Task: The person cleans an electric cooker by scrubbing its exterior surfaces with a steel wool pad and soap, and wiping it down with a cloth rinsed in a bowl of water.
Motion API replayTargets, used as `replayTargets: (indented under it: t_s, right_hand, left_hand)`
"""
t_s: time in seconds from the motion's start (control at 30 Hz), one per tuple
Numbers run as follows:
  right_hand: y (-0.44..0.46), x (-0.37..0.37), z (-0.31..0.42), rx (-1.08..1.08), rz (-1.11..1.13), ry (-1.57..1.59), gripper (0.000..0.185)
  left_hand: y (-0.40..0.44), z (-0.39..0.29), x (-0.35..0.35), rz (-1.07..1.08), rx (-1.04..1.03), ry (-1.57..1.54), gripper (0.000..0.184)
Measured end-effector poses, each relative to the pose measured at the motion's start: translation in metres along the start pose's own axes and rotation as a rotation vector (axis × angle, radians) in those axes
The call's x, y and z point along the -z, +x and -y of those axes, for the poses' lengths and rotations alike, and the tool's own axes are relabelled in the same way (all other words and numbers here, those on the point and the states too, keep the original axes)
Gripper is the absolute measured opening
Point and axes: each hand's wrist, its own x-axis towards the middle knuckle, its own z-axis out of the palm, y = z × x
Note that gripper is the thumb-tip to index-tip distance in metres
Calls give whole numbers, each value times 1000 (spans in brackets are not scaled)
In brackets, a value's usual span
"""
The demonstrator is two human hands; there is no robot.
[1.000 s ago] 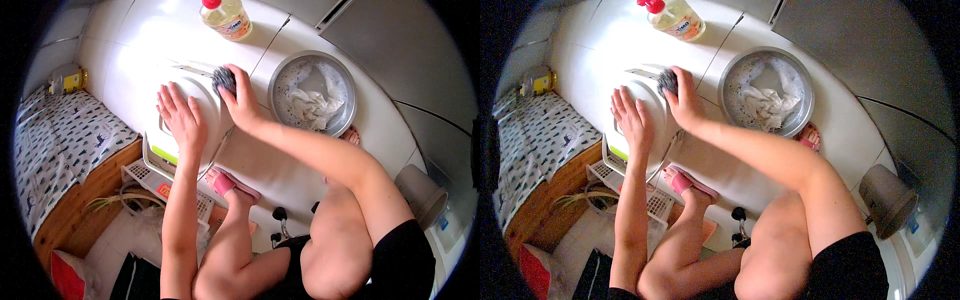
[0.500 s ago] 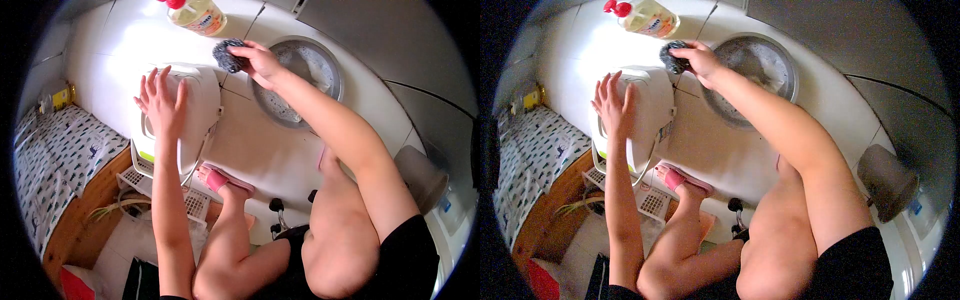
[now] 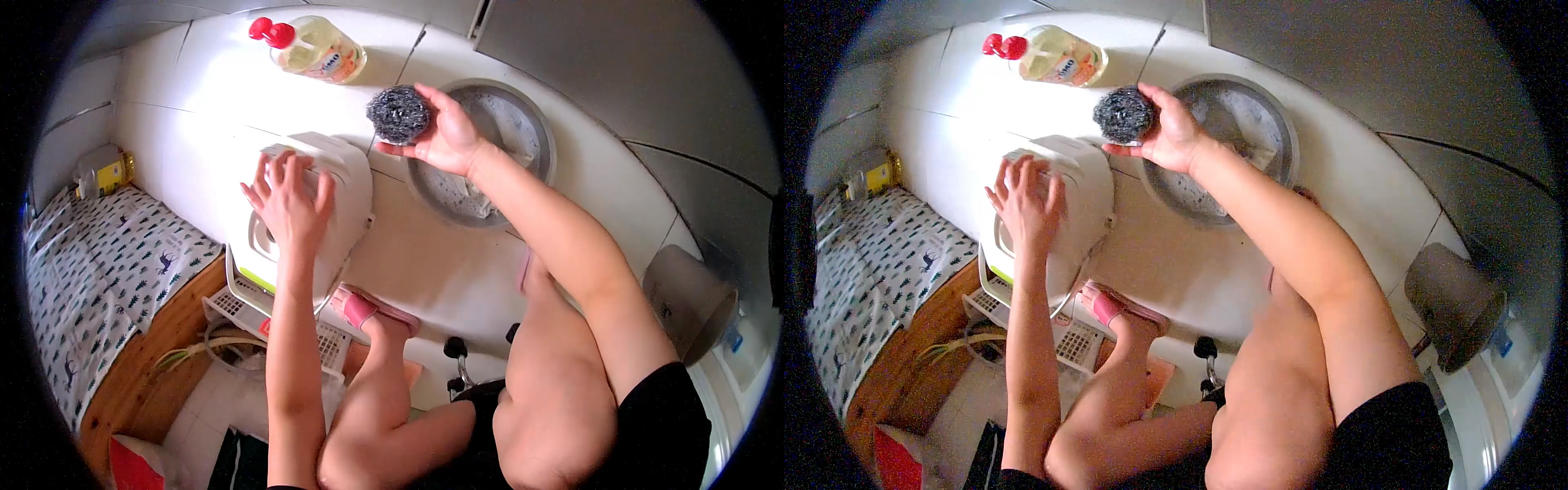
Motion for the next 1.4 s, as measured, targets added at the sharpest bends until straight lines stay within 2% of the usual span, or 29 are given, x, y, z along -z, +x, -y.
replayTargets:
  t_s: [0.03, 0.1, 0.2, 0.33, 0.47, 0.53, 0.6, 0.67, 0.77, 0.97, 1.07, 1.4]
  right_hand:
    - [2, -10, 6, -25, 54, 17, 48]
    - [11, -23, 15, -74, 233, 50, 51]
    - [34, -38, 13, 38, 201, -117, 51]
    - [53, -69, 12, 148, 228, -142, 46]
    - [65, -103, 6, 264, 122, -82, 44]
    - [69, -112, 5, 267, 142, -107, 43]
    - [73, -116, 3, 266, 153, -113, 43]
    - [76, -117, 3, 248, 173, -75, 42]
    - [74, -117, 1, 232, 179, -44, 41]
    - [73, -116, 3, 222, 191, -34, 40]
    - [76, -116, 2, 214, 172, -50, 39]
    - [76, -119, 0, 203, 163, -125, 39]
  left_hand:
    - [-2, -3, 6, 44, 9, -31, 36]
    - [8, 1, 10, -71, 67, -252, 34]
    - [34, 6, 26, -231, 37, -455, 31]
    - [108, 11, 34, -292, 168, -1146, 43]
    - [167, 16, 30, -135, 211, -1435, 62]
    - [178, 7, 33, -53, 315, -1611, 48]
    - [182, 0, 33, 9, 248, -1680, 45]
    - [182, -2, 34, 37, 388, -1649, 42]
    - [180, 1, 32, 59, 337, -1656, 40]
    - [179, -5, 27, -28, 337, -1583, 41]
    - [181, -7, 24, -44, 423, -1623, 42]
    - [179, -7, 21, -71, 345, -1625, 45]
